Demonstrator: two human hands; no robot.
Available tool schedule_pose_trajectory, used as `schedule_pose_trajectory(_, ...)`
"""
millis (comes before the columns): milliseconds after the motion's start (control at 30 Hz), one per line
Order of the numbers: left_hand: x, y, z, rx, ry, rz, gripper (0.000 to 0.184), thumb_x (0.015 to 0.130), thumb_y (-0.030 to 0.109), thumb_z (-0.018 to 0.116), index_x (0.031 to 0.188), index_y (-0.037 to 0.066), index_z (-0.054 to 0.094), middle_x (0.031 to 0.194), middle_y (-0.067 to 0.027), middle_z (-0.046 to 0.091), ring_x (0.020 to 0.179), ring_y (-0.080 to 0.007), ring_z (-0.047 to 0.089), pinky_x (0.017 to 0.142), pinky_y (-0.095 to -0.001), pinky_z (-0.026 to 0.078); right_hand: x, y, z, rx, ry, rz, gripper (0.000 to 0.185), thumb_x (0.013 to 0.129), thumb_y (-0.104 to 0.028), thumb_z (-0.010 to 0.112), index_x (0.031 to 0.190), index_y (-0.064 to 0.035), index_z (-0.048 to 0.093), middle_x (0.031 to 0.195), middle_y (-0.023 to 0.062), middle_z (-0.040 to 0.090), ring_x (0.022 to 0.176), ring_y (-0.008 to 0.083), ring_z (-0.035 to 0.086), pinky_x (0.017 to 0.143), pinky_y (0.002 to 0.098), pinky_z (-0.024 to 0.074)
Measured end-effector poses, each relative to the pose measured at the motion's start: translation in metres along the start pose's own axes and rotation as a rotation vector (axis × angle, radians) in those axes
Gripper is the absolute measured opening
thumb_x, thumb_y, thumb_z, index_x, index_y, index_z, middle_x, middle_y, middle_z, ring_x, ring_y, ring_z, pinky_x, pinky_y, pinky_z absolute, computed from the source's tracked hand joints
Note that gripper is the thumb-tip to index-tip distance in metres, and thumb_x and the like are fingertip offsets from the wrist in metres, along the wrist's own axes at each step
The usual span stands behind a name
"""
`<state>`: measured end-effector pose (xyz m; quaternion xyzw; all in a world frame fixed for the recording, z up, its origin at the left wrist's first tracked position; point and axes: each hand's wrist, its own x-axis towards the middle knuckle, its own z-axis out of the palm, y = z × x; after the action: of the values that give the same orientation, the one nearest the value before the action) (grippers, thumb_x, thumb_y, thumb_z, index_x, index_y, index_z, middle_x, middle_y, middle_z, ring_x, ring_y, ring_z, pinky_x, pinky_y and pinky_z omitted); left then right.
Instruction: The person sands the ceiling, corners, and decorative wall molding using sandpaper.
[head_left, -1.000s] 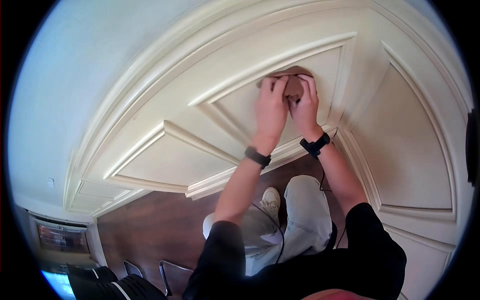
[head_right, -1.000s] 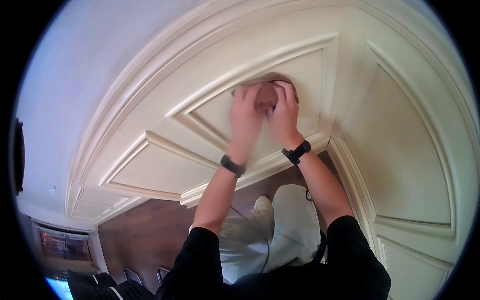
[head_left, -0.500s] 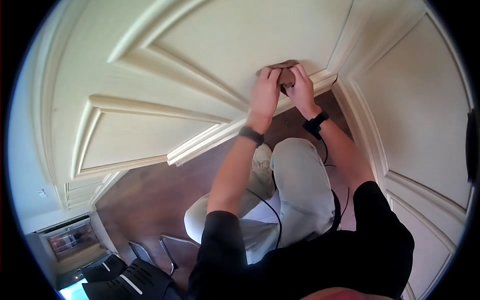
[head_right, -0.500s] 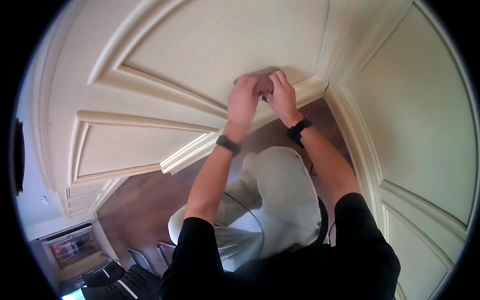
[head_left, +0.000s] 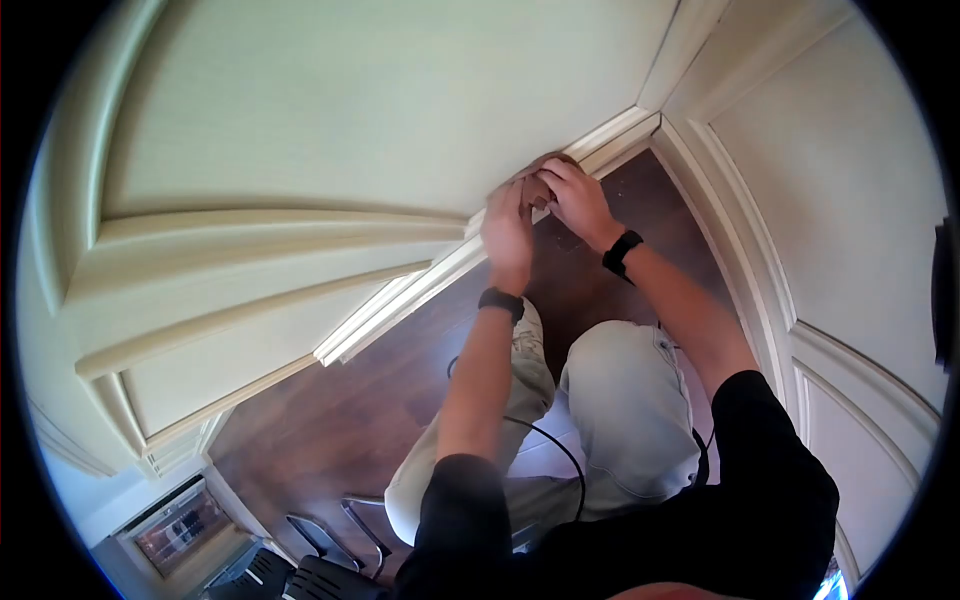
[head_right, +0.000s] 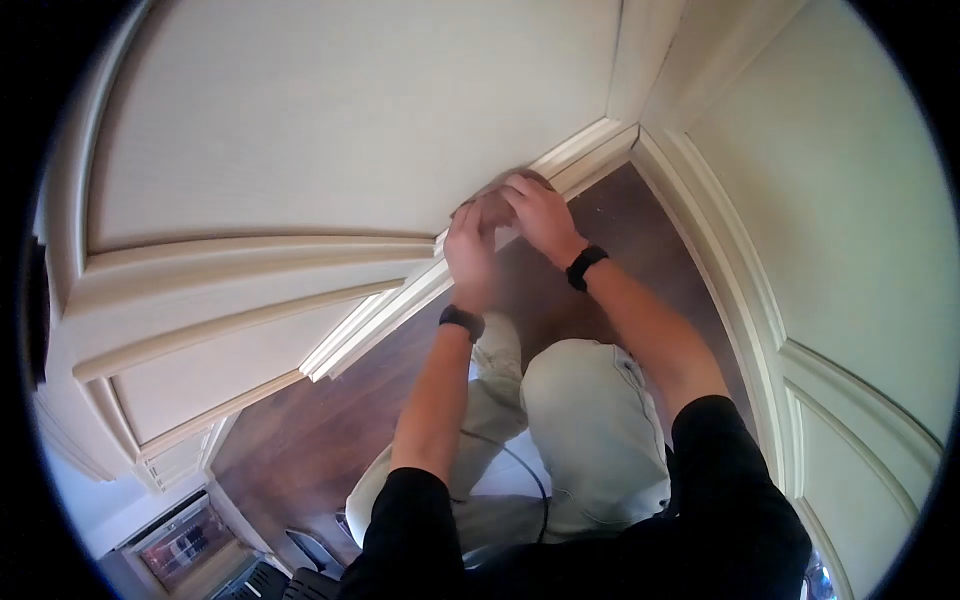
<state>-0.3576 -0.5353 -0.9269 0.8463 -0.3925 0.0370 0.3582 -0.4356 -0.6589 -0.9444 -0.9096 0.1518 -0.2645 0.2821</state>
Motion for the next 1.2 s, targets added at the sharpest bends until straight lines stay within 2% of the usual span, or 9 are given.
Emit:
schedule_pose_trajectory(167,0.021,0.028,0.035,0.019,-0.129,-0.018,0.035,0.083,0.002,0.058,0.116,0.01,0.062,0.102,-0.0098,0.064,0.095,-0.031,0.061,0.075,-0.0424,0.052,0.006,0.032,-0.033,-0.122,0.002,0.077,0.039,0.066,-0.003,0.072,0.104,-0.0056,0.064,0.109,0.0059,0.062,0.094,0.03,0.062,0.074,0.038,0.054)
schedule_pose_trajectory(300,0.044,0.044,0.072,-0.025,-0.237,0.019,0.028,0.084,0.006,0.056,0.112,0.01,0.063,0.1,-0.0091,0.065,0.092,-0.0302,0.063,0.073,-0.0423,0.053,0.019,0.057,-0.069,-0.17,-0.075,0.208,0.03,0.068,-0.002,0.07,0.098,-0.0061,0.065,0.103,0.0103,0.065,0.087,0.0331,0.063,0.072,0.0393,0.0538)
schedule_pose_trajectory(333,0.05,0.05,0.078,-0.048,-0.243,0.028,0.022,0.084,0.008,0.056,0.105,0.01,0.062,0.096,-0.0086,0.066,0.088,-0.0303,0.065,0.071,-0.0418,0.053,0.019,0.064,-0.071,-0.151,-0.001,0.211,0.018,0.07,-0.004,0.065,0.086,-0.0095,0.062,0.094,0.007,0.063,0.087,0.0312,0.062,0.071,0.0409,0.0523)
schedule_pose_trajectory(433,0.057,0.063,0.087,-0.032,-0.206,0.02,0.018,0.084,0.007,0.056,0.1,0.009,0.062,0.092,-0.0087,0.066,0.086,-0.0299,0.066,0.069,-0.0413,0.053,0.023,0.077,-0.071,-0.191,0.045,0.205,0.018,0.07,-0.004,0.065,0.087,-0.0089,0.063,0.095,0.008,0.064,0.083,0.0326,0.064,0.069,0.0418,0.0526)
schedule_pose_trajectory(800,0.032,0.027,0.068,0.009,-0.124,-0.004,0.018,0.08,0.005,0.06,0.097,0.01,0.062,0.087,-0.0079,0.065,0.082,-0.029,0.065,0.067,-0.0407,0.053,0.028,0.044,-0.052,-0.367,-0.161,0.093,0.011,0.075,-0.007,0.063,0.086,-0.0055,0.063,0.093,0.0106,0.063,0.081,0.0312,0.066,0.067,0.0412,0.0532)
schedule_pose_trajectory(967,0.008,-0.005,0.028,-0.009,-0.106,-0.047,0.021,0.081,0.005,0.058,0.1,0.013,0.063,0.088,-0.0076,0.065,0.084,-0.0298,0.065,0.068,-0.0426,0.053,0.033,-0.003,-0.011,-0.55,-0.304,0.079,0.01,0.073,-0.008,0.064,0.082,-0.0042,0.064,0.09,0.0099,0.064,0.075,0.0269,0.067,0.063,0.037,0.054)
schedule_pose_trajectory(1067,-0.004,-0.011,0.0,-0.015,-0.036,-0.077,0.024,0.082,0.005,0.058,0.103,0.014,0.064,0.093,-0.0088,0.067,0.084,-0.0318,0.065,0.068,-0.0438,0.053,0.027,-0.022,0.005,-0.476,-0.319,-0.039,0.006,0.073,-0.008,0.063,0.079,-0.0047,0.064,0.086,0.0116,0.063,0.072,0.0263,0.067,0.062,0.0363,0.0544)
schedule_pose_trajectory(1167,-0.011,-0.005,-0.023,0.027,-0.049,-0.235,0.022,0.083,0.006,0.058,0.102,0.013,0.066,0.096,-0.0106,0.068,0.085,-0.0334,0.065,0.07,-0.044,0.053,0.029,-0.041,0.015,-0.45,-0.337,-0.044,0.006,0.074,-0.009,0.063,0.079,-0.005,0.065,0.086,0.013,0.064,0.071,0.0271,0.068,0.061,0.0368,0.0551)
schedule_pose_trajectory(1200,-0.01,-0.003,-0.028,-0.007,-0.065,-0.327,0.022,0.088,0.015,0.052,0.104,0.013,0.066,0.086,-0.0108,0.07,0.084,-0.0334,0.066,0.074,-0.0441,0.052,0.03,-0.046,0.014,-0.435,-0.333,-0.046,0.005,0.075,-0.011,0.064,0.077,-0.0068,0.066,0.084,0.0127,0.065,0.072,0.0265,0.069,0.061,0.0368,0.0553)
